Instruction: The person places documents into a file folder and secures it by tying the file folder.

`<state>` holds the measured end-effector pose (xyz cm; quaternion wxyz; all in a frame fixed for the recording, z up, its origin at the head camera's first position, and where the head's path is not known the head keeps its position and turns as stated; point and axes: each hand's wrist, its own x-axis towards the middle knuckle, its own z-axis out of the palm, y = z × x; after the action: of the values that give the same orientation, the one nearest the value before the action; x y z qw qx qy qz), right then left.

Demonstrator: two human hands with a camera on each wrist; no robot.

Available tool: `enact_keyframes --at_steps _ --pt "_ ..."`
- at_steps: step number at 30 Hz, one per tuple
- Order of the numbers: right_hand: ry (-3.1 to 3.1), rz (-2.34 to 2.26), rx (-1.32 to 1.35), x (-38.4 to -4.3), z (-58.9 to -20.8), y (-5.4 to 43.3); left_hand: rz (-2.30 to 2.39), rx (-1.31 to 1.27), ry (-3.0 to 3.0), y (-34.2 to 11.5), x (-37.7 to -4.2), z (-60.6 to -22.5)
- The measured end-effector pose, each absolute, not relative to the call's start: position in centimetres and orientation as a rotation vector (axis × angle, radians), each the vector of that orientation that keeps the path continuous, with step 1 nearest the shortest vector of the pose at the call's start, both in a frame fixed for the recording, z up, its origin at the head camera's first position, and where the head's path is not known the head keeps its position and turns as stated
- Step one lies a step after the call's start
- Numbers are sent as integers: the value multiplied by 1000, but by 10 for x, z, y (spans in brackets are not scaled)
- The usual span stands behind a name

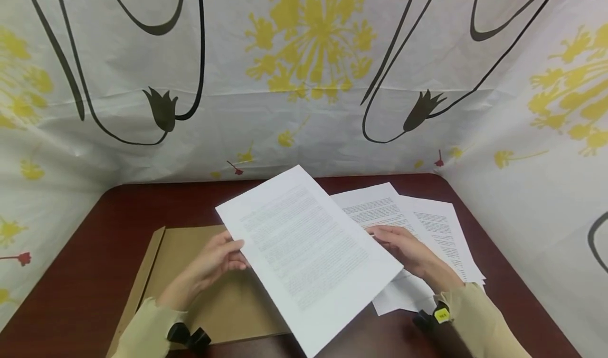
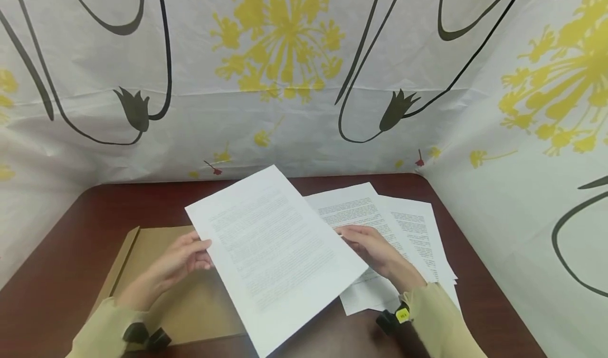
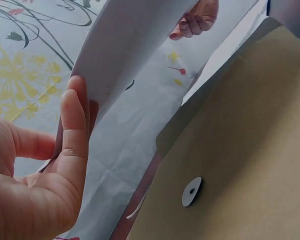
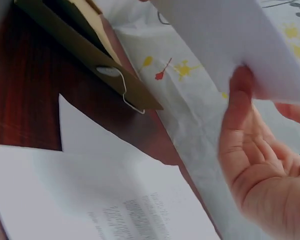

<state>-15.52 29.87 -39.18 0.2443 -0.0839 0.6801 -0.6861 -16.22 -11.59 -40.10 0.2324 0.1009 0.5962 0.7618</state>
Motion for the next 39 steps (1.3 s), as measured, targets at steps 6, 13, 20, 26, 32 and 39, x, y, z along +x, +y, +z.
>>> enact_keyframes --at_steps 6,13,20,26,32,39 --pt "1744 -2057 -291 -140 -393 294 2139 182 1671 -111 -157 -396" --pt "1793 -2110 -168 -123 -382 265 2174 112 1719 -101 -151 -391" --pt "2120 -2020 116 -119 -380 250 2192 170 1688 -89 -139 -394" --pt "2196 -2038 288 -129 -381 261 2193 234 1627 -72 -122 -399" --pt "2163 -2088 365 -137 -378 279 2117 214 1662 -49 -104 -403" --pt "2142 -2117 370 -141 -374 304 1861 398 1988 -35 -100 -406"
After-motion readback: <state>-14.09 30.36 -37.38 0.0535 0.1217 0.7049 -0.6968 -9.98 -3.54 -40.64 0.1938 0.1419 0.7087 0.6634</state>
